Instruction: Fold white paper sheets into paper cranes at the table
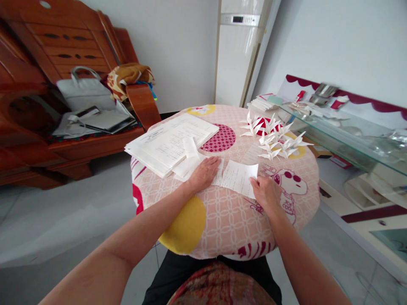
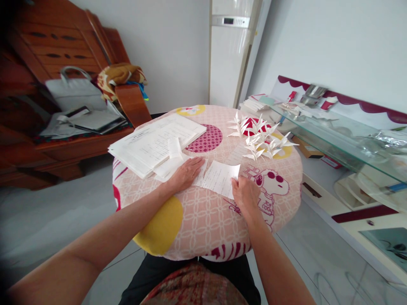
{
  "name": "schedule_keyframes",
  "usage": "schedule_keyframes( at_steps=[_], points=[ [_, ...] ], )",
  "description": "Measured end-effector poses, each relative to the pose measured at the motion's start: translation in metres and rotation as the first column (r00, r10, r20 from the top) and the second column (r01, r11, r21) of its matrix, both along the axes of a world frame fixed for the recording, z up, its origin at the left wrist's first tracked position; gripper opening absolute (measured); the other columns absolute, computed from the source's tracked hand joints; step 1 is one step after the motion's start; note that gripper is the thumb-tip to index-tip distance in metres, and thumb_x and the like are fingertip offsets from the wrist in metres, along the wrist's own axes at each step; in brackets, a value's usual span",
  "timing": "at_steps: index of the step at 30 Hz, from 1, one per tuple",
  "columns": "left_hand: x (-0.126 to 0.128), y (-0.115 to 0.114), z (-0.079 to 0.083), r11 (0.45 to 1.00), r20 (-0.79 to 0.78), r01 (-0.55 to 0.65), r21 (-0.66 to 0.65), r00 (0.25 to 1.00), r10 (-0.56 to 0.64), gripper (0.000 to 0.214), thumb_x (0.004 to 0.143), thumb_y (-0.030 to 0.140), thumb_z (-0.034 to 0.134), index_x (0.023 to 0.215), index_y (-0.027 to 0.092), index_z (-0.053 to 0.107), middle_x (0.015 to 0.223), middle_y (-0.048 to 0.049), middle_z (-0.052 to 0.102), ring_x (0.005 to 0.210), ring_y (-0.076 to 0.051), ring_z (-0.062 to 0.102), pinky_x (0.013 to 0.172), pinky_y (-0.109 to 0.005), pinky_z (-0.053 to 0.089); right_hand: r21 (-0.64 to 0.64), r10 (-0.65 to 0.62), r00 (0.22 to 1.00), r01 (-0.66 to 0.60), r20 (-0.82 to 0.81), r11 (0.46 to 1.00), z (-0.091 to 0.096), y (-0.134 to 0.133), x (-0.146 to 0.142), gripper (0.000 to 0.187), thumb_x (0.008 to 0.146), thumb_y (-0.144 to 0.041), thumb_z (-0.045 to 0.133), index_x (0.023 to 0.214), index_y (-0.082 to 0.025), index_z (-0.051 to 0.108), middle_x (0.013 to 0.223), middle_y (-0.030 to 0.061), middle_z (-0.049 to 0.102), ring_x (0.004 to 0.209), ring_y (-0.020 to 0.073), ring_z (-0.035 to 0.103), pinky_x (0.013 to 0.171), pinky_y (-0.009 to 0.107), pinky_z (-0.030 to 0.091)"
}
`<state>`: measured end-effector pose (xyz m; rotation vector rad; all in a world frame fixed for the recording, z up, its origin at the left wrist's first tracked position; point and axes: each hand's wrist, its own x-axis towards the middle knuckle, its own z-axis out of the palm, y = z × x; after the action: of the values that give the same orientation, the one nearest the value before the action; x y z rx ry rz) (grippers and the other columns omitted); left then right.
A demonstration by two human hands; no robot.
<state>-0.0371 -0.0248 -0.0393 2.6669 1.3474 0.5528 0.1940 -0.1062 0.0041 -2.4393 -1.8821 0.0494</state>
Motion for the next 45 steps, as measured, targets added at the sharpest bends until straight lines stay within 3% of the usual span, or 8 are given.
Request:
schedule_keyframes(
  at_steps=[10,15,17,21,27,34,39,45],
  points=[
    [0.001,0.000,0.002,1.000,0.025,0.023,-0.011,0.999,-0.023,0.047,0.100,0.022,0.030,0.141,0.009,0.050,0.150,-0.0157,0.050,0.141,-0.024,0.044,0.121,-0.044,0.032,0.046,-0.006,0.999,0.008,-0.032,0.999,-0.006,0.002,0.009,0.040,0.097,-0.038,0.046,0.091,-0.016,0.078,0.088,0.0127,0.074,0.079,0.0222,0.065,0.062,0.029,0.034],
    [-0.009,-0.003,0.011,0.997,0.224,-0.050,-0.054,0.973,0.061,0.046,0.097,0.025,0.041,0.140,0.012,0.051,0.150,-0.0152,0.049,0.138,-0.023,0.048,0.118,-0.043,0.038,0.154,-0.015,0.990,0.037,-0.144,0.987,-0.013,0.004,0.021,0.039,0.095,-0.040,0.049,0.080,-0.016,0.076,0.079,0.0102,0.072,0.067,0.0174,0.055,0.058,0.029,0.026],
    [-0.017,-0.009,0.018,0.999,0.266,-0.005,-0.051,0.964,0.018,0.047,0.095,0.033,0.050,0.139,0.015,0.053,0.148,-0.0147,0.051,0.136,-0.025,0.050,0.117,-0.045,0.040,0.200,-0.010,0.981,0.048,-0.191,0.979,-0.016,0.005,0.023,0.039,0.095,-0.040,0.050,0.078,-0.016,0.076,0.075,0.0085,0.070,0.064,0.0161,0.051,0.057,0.028,0.025],
    [-0.029,-0.028,0.026,0.975,0.098,0.190,-0.112,0.979,-0.180,0.072,0.084,0.051,0.067,0.145,0.019,0.046,0.149,-0.0158,0.051,0.141,-0.029,0.044,0.116,-0.047,0.040,0.222,-0.034,0.970,0.089,-0.240,0.971,-0.018,0.008,0.023,0.041,0.094,-0.041,0.048,0.077,-0.016,0.075,0.071,0.0078,0.067,0.062,0.0156,0.047,0.056,0.028,0.023],
    [-0.022,-0.039,0.025,0.975,-0.074,0.215,-0.056,0.973,-0.219,0.047,0.096,0.027,0.047,0.141,0.014,0.048,0.143,-0.0156,0.057,0.132,-0.026,0.054,0.110,-0.040,0.046,0.219,-0.055,0.963,0.115,-0.263,0.969,-0.019,0.012,0.024,0.041,0.095,-0.040,0.049,0.074,-0.015,0.074,0.070,0.0076,0.066,0.061,0.0150,0.044,0.056,0.028,0.023],
    [-0.026,-0.031,0.034,0.963,-0.054,0.269,-0.001,0.962,-0.268,0.054,0.094,0.010,0.035,0.148,0.016,0.042,0.132,-0.0124,0.065,0.119,-0.022,0.064,0.102,-0.037,0.052,0.236,-0.030,0.960,0.099,-0.278,0.967,-0.019,0.011,0.026,0.038,0.093,-0.039,0.051,0.071,-0.016,0.072,0.068,0.0070,0.065,0.062,0.0157,0.045,0.056,0.028,0.023],
    [-0.049,-0.010,0.042,0.938,-0.108,0.347,-0.013,0.932,-0.347,0.045,0.096,0.017,0.035,0.128,0.029,0.063,0.134,0.0002,0.065,0.132,-0.018,0.055,0.122,-0.049,0.028,0.249,-0.025,0.961,0.096,-0.275,0.964,-0.019,0.009,0.024,0.038,0.093,-0.039,0.050,0.071,-0.017,0.072,0.066,0.0058,0.063,0.061,0.0153,0.044,0.056,0.028,0.023],
    [-0.087,0.014,0.033,0.983,-0.035,0.175,-0.048,0.984,-0.176,0.046,0.089,0.018,0.039,0.125,0.025,0.067,0.128,-0.0024,0.069,0.125,-0.021,0.061,0.118,-0.051,0.035,0.307,0.032,0.930,0.088,-0.365,0.948,-0.022,0.009,0.025,0.039,0.089,-0.042,0.051,0.061,-0.017,0.062,0.059,0.0015,0.054,0.059,0.0138,0.041,0.057,0.027,0.023]
  ],
)
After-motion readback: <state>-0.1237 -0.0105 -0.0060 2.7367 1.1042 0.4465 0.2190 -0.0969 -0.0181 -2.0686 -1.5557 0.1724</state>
